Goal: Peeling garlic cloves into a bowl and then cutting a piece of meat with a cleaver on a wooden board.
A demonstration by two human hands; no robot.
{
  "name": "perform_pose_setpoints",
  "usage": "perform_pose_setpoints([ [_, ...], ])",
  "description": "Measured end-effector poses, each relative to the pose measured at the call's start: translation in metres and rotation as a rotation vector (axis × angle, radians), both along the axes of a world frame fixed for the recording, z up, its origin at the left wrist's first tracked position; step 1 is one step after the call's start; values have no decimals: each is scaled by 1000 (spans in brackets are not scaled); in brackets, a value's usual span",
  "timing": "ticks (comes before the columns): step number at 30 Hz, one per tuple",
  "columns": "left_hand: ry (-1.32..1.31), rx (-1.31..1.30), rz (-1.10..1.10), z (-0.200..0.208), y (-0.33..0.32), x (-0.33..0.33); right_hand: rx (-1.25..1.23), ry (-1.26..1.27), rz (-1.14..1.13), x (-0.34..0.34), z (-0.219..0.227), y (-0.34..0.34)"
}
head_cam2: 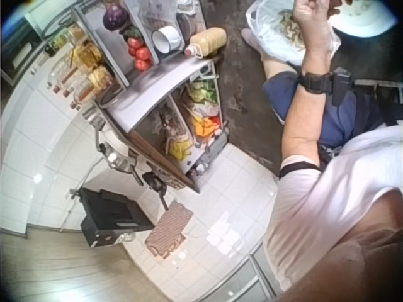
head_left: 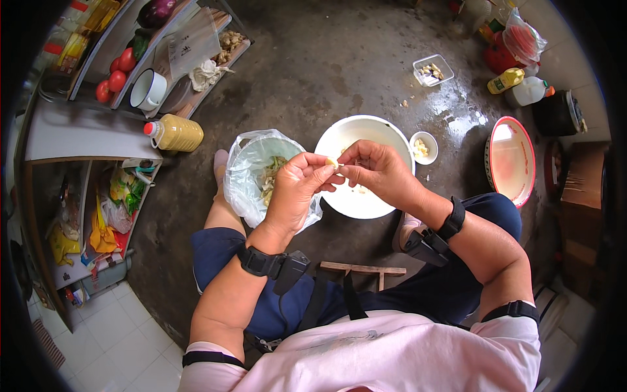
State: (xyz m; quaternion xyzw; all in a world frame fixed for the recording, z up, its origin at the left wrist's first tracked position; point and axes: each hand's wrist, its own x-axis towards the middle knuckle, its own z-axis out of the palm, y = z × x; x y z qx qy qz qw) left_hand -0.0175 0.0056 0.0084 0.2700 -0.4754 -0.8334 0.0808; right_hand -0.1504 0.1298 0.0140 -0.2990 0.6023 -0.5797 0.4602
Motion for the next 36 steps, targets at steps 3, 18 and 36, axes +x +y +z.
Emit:
perform_pose_setpoints([
  [3,0,10,9,-1,0,0,-57,73,-24,4,-1,1],
  [18,-35,108,-40,0,-3,2,-69,370,-70,3,-10,0],
  [36,13,240,-4,-3,-2,2,-91,315,-18,4,-8,2],
])
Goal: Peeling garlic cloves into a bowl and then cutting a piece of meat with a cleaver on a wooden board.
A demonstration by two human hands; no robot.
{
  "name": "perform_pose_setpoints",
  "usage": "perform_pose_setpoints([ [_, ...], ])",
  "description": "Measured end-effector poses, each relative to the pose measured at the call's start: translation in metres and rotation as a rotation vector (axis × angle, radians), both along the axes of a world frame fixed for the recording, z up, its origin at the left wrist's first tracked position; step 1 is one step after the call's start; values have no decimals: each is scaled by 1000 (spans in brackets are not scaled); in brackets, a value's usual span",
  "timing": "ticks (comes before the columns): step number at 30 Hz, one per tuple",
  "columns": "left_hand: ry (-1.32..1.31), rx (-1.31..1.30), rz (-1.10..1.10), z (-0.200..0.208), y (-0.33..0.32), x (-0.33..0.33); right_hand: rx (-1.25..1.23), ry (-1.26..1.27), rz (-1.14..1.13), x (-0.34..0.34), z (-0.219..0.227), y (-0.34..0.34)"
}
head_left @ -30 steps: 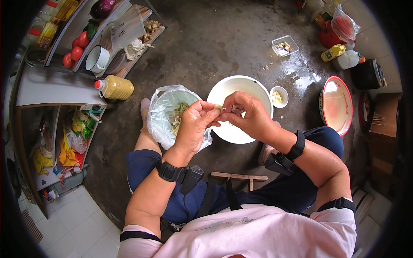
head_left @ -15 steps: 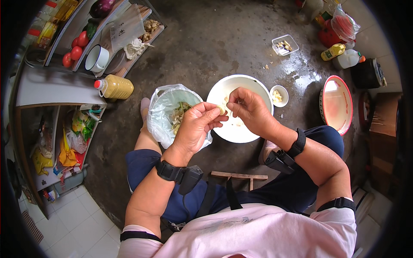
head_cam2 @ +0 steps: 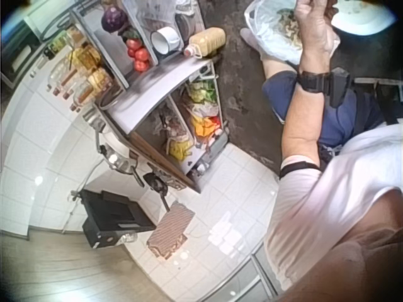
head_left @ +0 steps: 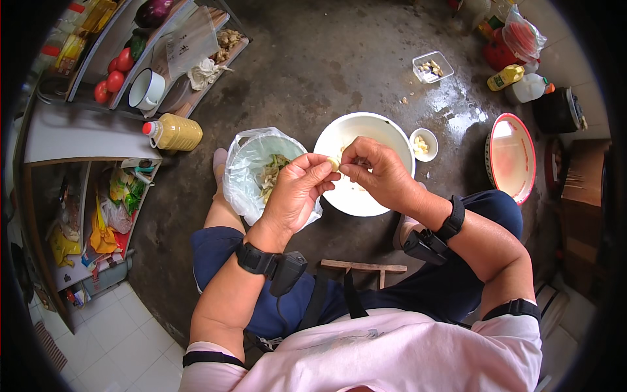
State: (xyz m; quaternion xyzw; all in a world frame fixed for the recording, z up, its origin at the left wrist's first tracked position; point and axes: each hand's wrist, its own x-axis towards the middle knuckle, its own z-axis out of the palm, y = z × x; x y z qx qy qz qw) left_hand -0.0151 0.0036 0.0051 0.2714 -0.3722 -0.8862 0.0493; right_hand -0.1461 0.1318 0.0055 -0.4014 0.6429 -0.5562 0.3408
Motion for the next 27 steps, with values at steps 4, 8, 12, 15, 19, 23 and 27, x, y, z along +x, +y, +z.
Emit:
perform_pose_setpoints([
  [4,4,30,-11,-2,-1,1,14,45,60,-2,1,2],
  [8,13,58,-28,-2,-2,1,-5,95,36,-1,4,1],
  [12,6,76,-44,-2,-1,0,14,105,14,-3,5,2],
  [15,1,76,-40,-2,-1,1,50,73,-7,-3,9,1],
  [19,-3,77,-47,-1,-1,0,58,-97,-48,-5,2,1],
  [23,14,90,-42,-3,-1,1,37,-231,-35,-4,5,0],
  [27,26,97,-4,-1,-1,1,59,-152,71,-1,6,1],
])
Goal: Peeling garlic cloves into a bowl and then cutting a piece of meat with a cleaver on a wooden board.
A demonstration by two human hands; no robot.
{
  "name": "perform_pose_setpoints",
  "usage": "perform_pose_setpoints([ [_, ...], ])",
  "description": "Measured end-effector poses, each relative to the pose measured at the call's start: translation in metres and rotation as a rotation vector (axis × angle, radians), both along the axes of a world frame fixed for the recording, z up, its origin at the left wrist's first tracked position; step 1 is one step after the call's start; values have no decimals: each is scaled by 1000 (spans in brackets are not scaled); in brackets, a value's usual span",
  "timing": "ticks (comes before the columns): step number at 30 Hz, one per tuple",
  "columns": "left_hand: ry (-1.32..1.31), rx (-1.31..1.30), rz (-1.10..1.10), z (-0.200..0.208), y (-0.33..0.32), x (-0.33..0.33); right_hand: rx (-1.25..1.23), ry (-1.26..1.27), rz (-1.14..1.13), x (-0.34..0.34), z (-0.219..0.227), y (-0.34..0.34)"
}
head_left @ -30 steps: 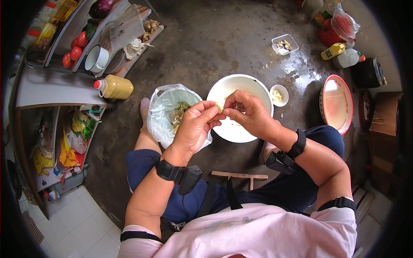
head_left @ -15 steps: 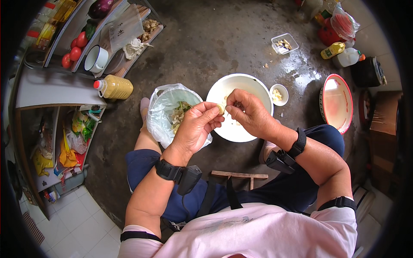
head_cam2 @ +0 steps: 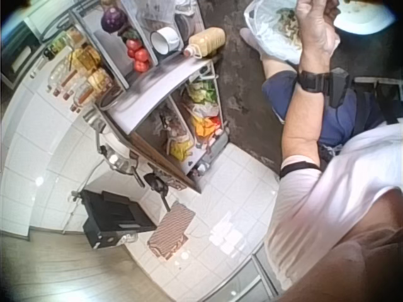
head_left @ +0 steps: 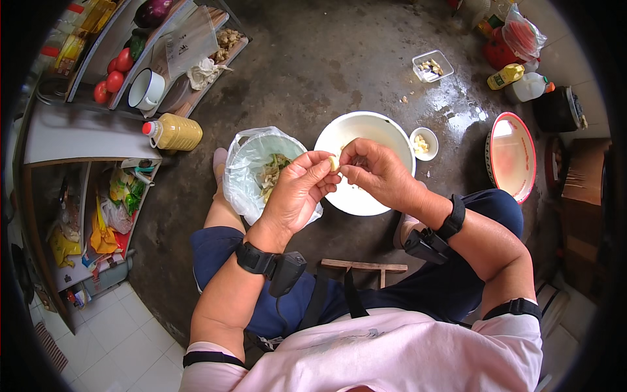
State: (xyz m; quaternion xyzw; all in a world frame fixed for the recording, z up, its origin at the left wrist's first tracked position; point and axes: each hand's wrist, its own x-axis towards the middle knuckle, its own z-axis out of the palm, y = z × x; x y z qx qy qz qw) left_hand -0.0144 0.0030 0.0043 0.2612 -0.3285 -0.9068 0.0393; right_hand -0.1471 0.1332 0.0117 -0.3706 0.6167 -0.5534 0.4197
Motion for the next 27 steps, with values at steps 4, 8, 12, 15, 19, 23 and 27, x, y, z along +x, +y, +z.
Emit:
perform_pose_setpoints([
  [4,-7,-13,2,2,1,-1,-50,55,-49,2,-4,-1],
  [8,-9,-12,-13,2,0,-1,-25,169,-80,4,0,-1],
  [12,6,0,-17,-1,0,-1,-55,301,-119,6,4,-1],
  [15,-2,7,-24,-3,0,0,-82,359,-113,4,2,0],
  [19,-4,34,-13,-4,1,1,-106,282,-99,5,7,-1],
  [23,13,60,-19,-4,0,1,-155,324,-96,2,2,0],
  [27,11,59,-29,-3,0,2,-105,262,-111,2,3,-2],
])
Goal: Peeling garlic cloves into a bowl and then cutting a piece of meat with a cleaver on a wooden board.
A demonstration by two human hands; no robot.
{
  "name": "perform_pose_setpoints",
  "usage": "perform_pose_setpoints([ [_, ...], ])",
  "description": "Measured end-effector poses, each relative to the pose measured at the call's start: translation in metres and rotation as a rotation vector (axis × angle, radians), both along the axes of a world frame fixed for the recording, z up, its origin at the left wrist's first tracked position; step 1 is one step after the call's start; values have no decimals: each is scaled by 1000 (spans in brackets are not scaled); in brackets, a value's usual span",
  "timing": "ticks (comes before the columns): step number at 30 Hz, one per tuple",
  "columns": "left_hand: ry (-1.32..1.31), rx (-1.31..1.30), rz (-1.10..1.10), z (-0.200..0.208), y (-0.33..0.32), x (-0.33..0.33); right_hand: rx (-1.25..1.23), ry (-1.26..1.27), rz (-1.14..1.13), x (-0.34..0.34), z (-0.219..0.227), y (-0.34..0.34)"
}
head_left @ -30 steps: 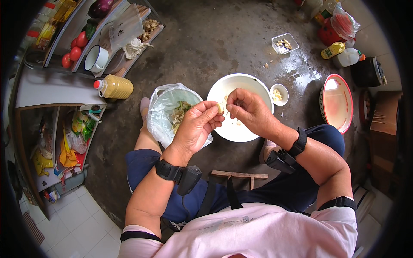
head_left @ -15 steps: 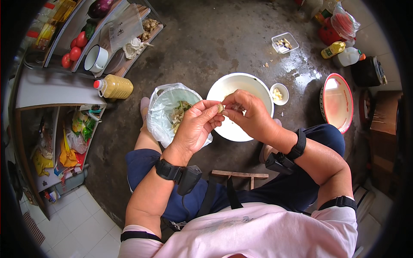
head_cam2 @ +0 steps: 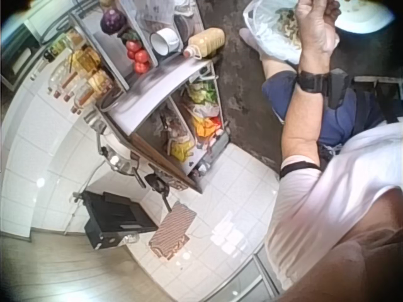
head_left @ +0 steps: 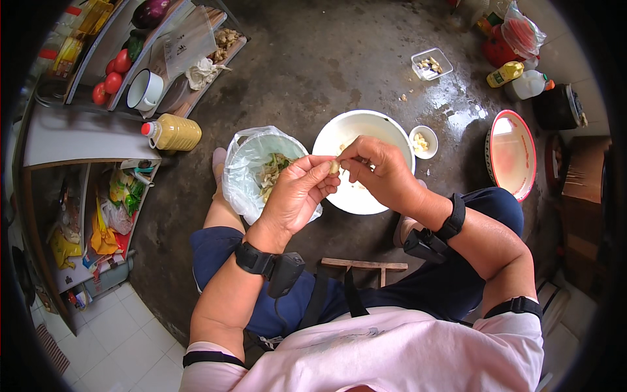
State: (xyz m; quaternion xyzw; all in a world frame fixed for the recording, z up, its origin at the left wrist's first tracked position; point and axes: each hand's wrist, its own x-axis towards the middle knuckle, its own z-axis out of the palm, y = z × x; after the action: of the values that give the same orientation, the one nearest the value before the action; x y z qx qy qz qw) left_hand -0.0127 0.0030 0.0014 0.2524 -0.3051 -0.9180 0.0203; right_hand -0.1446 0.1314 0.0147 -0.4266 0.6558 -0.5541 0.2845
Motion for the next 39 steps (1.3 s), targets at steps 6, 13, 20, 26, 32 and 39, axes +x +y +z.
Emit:
perform_pose_setpoints([
  [6,-20,-22,-2,4,0,-1,49,-144,-19,-1,0,-2],
  [13,-32,-72,-14,7,1,0,113,-173,51,-1,4,-2],
  [20,-31,-113,-20,8,1,0,94,-357,75,-5,1,-1],
  [26,-29,-125,-19,7,1,0,132,-436,128,-8,5,-1],
  [32,-46,-122,-26,8,1,0,146,-563,-5,-12,7,1],
  [39,-47,-136,-14,9,1,-1,145,-467,50,-13,-1,2],
])
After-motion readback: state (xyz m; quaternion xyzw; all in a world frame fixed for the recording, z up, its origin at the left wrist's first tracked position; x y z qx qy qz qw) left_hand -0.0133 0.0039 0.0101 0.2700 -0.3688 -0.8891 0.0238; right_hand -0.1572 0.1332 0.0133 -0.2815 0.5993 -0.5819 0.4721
